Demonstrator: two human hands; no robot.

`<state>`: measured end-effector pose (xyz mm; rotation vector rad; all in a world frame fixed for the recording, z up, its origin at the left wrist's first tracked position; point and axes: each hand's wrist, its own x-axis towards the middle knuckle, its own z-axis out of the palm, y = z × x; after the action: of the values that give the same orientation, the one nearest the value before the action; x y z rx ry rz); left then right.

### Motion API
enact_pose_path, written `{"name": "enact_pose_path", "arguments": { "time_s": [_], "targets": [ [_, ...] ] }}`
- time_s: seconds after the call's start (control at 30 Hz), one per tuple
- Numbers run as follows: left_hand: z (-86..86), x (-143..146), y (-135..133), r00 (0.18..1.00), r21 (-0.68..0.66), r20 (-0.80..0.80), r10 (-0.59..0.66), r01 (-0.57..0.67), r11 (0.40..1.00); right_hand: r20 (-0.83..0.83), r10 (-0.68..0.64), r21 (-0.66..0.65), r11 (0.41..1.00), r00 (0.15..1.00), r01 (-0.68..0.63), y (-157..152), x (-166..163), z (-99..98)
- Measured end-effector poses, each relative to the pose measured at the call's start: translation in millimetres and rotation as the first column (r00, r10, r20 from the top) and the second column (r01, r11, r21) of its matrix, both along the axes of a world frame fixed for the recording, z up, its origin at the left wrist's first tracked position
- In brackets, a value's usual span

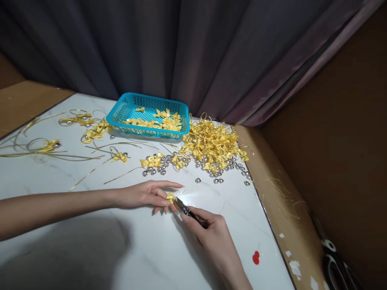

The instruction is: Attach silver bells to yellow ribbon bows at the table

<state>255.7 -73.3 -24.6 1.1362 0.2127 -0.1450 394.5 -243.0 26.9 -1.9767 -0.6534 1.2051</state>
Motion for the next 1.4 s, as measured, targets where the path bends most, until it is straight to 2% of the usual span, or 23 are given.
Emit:
{"name": "enact_pose_path", "arguments": {
  "time_s": [0.1,0.23,0.3,0.4,0.57,0.63,0.7,0.87,1.0,1.17,1.3,1.4],
  "targets": [
    [3.0,0,1,0.999,-0.032,-0.034,0.017,-0.018,0.999,0.035,0.019,-0.009,1.000,0.999,-0.019,-4,16,-5.0],
    [8.0,0,3,0.998,-0.011,-0.044,0.054,-0.055,0.998,0.190,0.051,0.095,0.993,0.980,-0.070,-7,38,-16.4],
    [10.0,0,4,0.997,0.003,-0.023,0.070,-0.070,0.998,0.179,0.014,0.145,0.989,0.984,-0.041,-5,41,-19.0],
    [12.8,-1,4,0.998,0.005,0.009,0.067,-0.067,0.998,0.076,-0.016,0.184,0.983,0.997,0.002,5,33,-15.9],
    [20.6,-3,6,0.997,0.000,0.037,0.061,-0.061,0.998,-0.070,0.224,0.308,0.932,0.972,-0.193,33,11,-12.7],
    [23.7,-4,8,0.997,0.014,0.026,0.071,-0.072,0.997,-0.143,0.300,0.315,0.917,0.943,-0.244,42,8,-15.2],
    [25.5,-6,10,0.997,0.042,-0.004,0.074,-0.074,0.996,-0.146,0.346,0.283,0.912,0.927,-0.296,46,9,-16.5],
    [26.4,-7,15,0.998,0.061,-0.062,0.006,-0.002,0.998,-0.054,0.441,0.213,0.882,0.896,-0.421,49,21,-5.5],
    [28.8,-7,14,0.993,0.053,-0.058,-0.105,0.108,0.993,-0.046,0.503,0.238,0.845,0.863,-0.480,55,25,6.0],
    [32.4,-7,10,0.977,0.171,-0.071,-0.202,0.212,0.962,0.015,0.542,0.269,0.807,0.840,-0.525,67,21,7.0],
    [32.4,-7,6,0.984,0.177,-0.117,-0.134,0.154,0.972,0.229,0.476,0.234,0.820,0.849,-0.523,70,24,8.3],
    [31.2,-7,6,0.992,0.150,-0.127,-0.005,0.024,0.988,0.435,0.316,0.175,0.889,0.843,-0.423,60,32,17.2]
  ]
}}
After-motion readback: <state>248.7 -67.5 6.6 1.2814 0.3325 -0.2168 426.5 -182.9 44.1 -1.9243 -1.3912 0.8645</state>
